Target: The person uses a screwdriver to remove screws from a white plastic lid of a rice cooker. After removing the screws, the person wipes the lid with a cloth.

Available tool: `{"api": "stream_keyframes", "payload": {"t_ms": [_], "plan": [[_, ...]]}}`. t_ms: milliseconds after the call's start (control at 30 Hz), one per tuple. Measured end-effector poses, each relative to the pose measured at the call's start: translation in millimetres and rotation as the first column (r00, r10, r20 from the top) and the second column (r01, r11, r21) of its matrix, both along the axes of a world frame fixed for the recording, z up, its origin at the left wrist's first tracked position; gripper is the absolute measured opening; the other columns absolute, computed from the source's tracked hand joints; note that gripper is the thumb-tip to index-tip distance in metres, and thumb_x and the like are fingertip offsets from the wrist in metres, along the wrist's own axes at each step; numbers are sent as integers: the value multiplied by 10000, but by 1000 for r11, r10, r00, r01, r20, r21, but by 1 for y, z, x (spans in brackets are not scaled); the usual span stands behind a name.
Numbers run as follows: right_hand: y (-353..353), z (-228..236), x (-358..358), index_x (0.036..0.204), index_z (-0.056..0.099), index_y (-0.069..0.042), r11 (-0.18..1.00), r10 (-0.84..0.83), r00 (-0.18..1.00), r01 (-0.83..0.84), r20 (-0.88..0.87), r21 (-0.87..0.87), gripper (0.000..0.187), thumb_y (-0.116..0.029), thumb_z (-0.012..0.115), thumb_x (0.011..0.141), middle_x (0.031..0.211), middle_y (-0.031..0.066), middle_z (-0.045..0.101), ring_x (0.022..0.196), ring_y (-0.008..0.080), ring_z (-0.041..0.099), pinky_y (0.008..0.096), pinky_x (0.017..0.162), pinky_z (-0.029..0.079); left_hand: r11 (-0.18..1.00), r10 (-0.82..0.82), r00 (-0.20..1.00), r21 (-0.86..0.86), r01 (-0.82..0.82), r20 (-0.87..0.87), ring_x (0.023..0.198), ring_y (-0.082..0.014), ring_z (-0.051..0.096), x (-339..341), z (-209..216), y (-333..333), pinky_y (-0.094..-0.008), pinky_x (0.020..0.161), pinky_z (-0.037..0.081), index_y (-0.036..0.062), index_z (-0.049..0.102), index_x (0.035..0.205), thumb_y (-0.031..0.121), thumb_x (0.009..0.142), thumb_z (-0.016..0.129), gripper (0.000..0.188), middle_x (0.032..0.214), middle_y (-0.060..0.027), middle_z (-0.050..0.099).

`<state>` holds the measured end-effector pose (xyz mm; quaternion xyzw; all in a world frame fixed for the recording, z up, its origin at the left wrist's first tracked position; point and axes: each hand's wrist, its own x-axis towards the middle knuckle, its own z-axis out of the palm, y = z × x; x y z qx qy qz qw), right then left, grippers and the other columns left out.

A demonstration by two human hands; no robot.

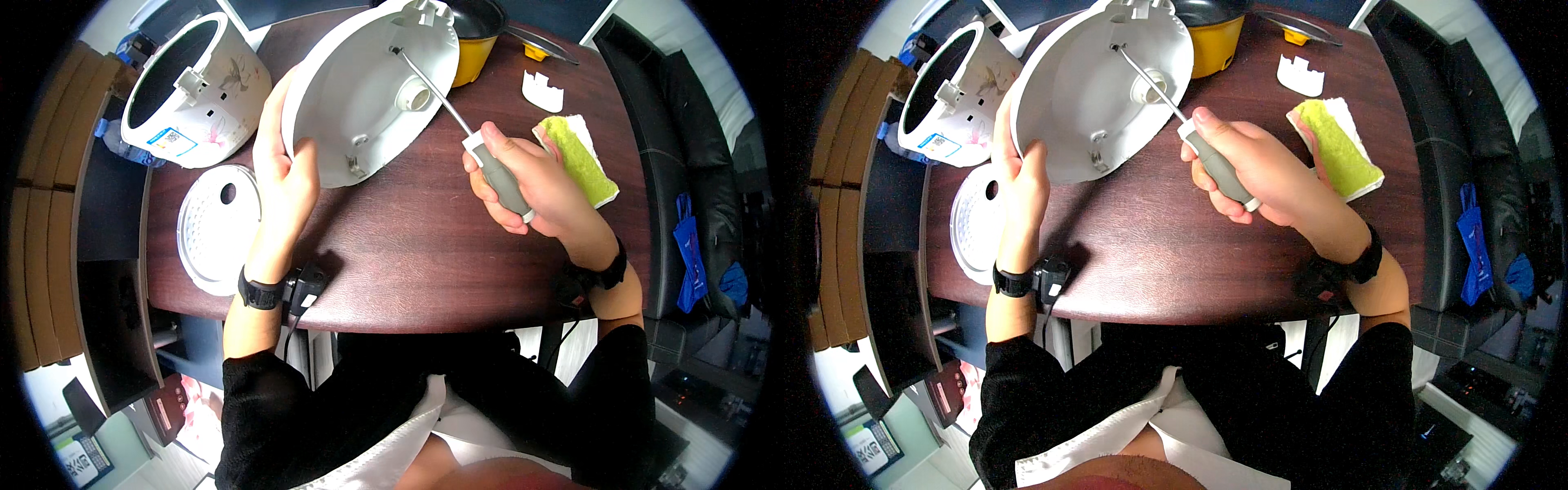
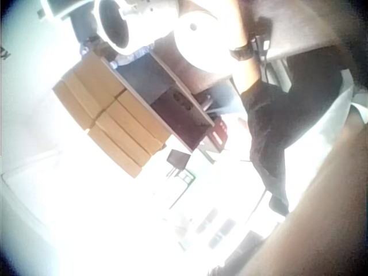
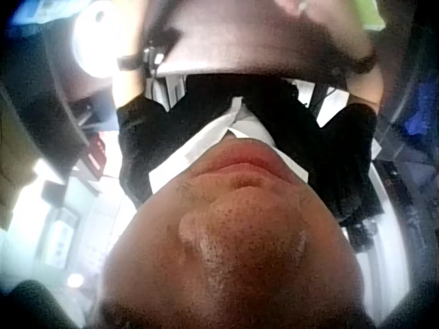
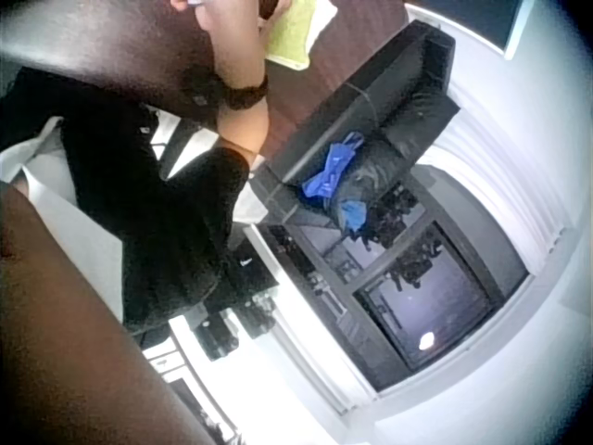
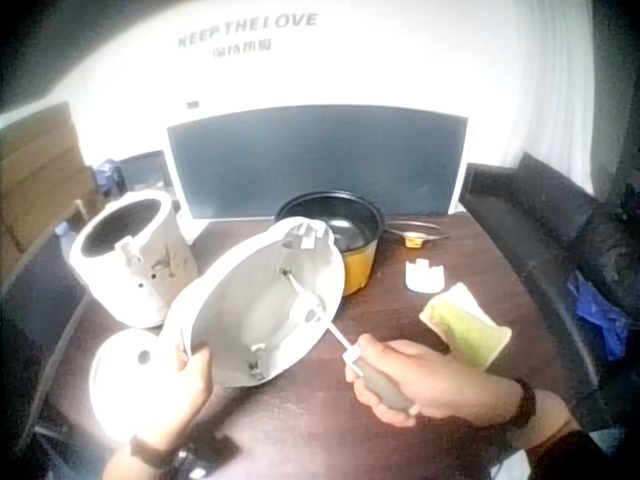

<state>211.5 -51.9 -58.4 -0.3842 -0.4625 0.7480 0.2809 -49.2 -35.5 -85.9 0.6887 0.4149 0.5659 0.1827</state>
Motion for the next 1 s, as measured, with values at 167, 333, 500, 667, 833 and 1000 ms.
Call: {"api": "stream_keyframes", "payload": {"t_ms": [167,333,500,667,833,1000], "plan": [[8,-9,7,888,525,-18,896,-189,882,-24,430,443,434,-436,420,937,610,81,551,410,188,515,294,367,392,1000,5,999,10,-5,-32,1221,-232,431,2,2,-3,-340,1047,279,1,443,1270,-101,665,362,619,1257,-144,495],[11,-1,10,860,588,-54,367,-742,482,-290,466,884,341,-394,561,867,667,148,603,635,318,607,387,529,450,1000,22,999,3,-22,-32,1213,-232,440,1,2,-3,-342,1046,282,7,450,1262,-101,659,358,620,1246,-143,502],[5,8,9,829,579,-41,908,-282,742,1,608,419,416,-428,462,926,592,30,553,422,122,509,269,422,407,1000,20,1000,-9,-20,-6,1214,-231,439,1,2,-2,-343,1048,279,12,454,1258,-103,661,356,616,1248,-142,500],[4,-4,4,863,498,-6,991,-28,976,-2,214,137,482,-446,329,967,549,16,458,326,61,384,197,283,280,1000,29,999,9,-28,-34,1219,-231,435,0,-1,0,-343,1049,277,13,452,1260,-103,667,354,612,1255,-143,497],[0,-3,3,825,507,-30,987,-79,965,40,251,159,473,-434,312,975,552,15,457,317,51,353,182,284,278,1000,21,999,4,-20,-28,1224,-233,429,0,1,-2,-345,1052,272,9,449,1263,-105,657,356,624,1258,-145,492],[-2,-5,7,865,495,-13,993,-68,982,50,177,104,496,-475,340,956,560,27,464,323,84,389,215,286,285,998,50,999,-36,-50,7,1226,-234,426,2,3,-3,-342,1054,267,6,448,1262,-103,652,359,626,1256,-145,492]]}}
